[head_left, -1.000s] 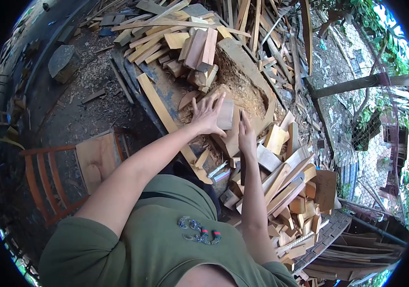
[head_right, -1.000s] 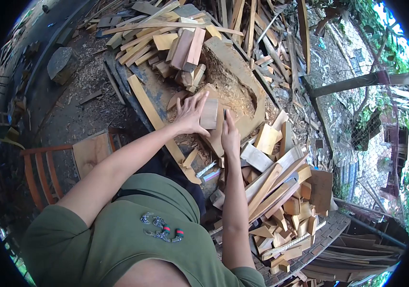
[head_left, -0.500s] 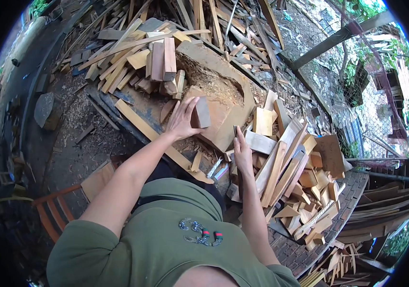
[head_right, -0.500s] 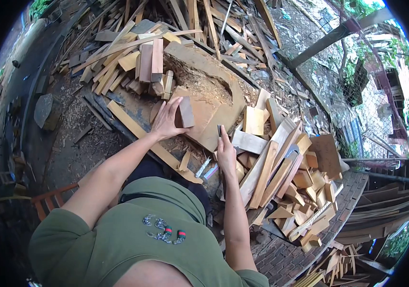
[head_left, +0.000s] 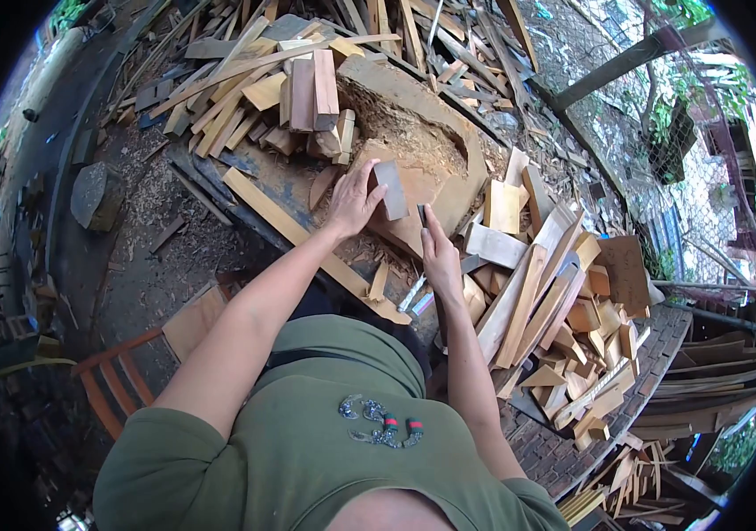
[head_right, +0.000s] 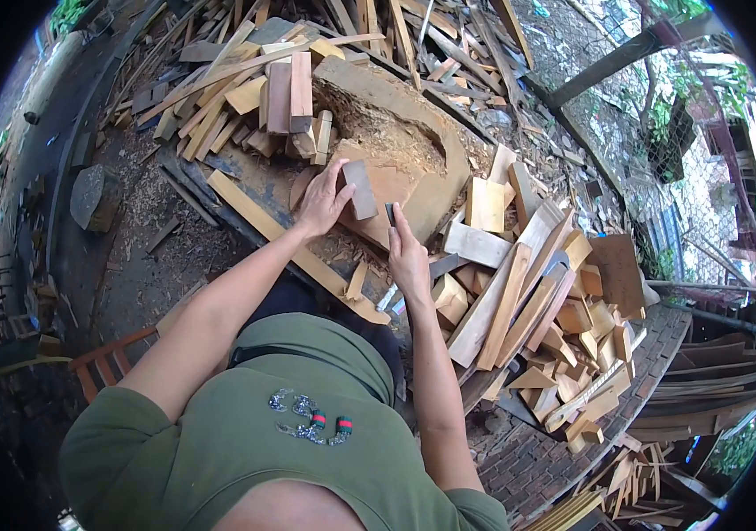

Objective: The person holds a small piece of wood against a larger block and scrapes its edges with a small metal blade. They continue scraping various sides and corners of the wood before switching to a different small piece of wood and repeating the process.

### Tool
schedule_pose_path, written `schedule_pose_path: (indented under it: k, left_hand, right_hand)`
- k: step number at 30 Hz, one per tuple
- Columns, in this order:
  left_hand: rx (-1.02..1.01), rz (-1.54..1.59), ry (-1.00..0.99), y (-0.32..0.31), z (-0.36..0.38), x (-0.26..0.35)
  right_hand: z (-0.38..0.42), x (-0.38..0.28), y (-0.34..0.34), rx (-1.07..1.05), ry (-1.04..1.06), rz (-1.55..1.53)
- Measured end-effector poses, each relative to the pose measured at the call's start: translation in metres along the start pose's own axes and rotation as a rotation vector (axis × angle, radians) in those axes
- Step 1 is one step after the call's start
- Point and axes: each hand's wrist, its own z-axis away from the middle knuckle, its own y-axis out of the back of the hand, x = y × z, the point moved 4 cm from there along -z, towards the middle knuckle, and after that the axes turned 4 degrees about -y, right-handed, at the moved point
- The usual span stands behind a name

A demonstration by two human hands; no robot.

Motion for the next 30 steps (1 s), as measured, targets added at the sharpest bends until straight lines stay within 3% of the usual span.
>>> schedule_pose_path:
  k: [4,7,9,16,19,21,25,26,30]
  left_hand:
    - [-0.201,0.096,0.112,0.001,-0.010,-0.014]
    - [-0.189,-0.026,0.005,0.006,-0.001,0.004]
    - [-0.254,-0.002,0.060,0.005,-0.004,0.005]
    - [-0.459,-0.092,0.152,0.012,-0.014,0.013]
    - [-0.471,-0.262,0.083,0.016,-0.021,0.036]
    - [-0.495,-0.281,0.127,0.012,-0.021,0.040]
    - [-0.464,-0.211,0.153,0.009,-0.020,0.037]
    - [-0.375,-0.167,0.092,0.006,-0.019,0.032]
    - [-0.363,-0.116,0.085,0.004,-0.020,0.032]
  right_hand:
    - [0.006,0.015,0.004,-0.005,-0.030,0.012]
    - [0.007,0.032,0.006,0.014,-0.064,0.004]
    - [0.006,0.041,0.005,0.105,0.048,0.039]
    - [-0.001,0.036,0.002,0.081,0.067,0.040]
    - [-0.009,0.028,-0.004,0.021,0.079,0.000]
    - [-0.012,0.012,-0.009,0.070,0.248,0.028]
    - [-0.006,-0.004,-0.012,-0.112,0.022,0.122]
    - [-0.007,0.000,-0.014,-0.074,0.079,0.122]
    - [-0.020,-0.019,-0.010,-0.099,0.049,0.212]
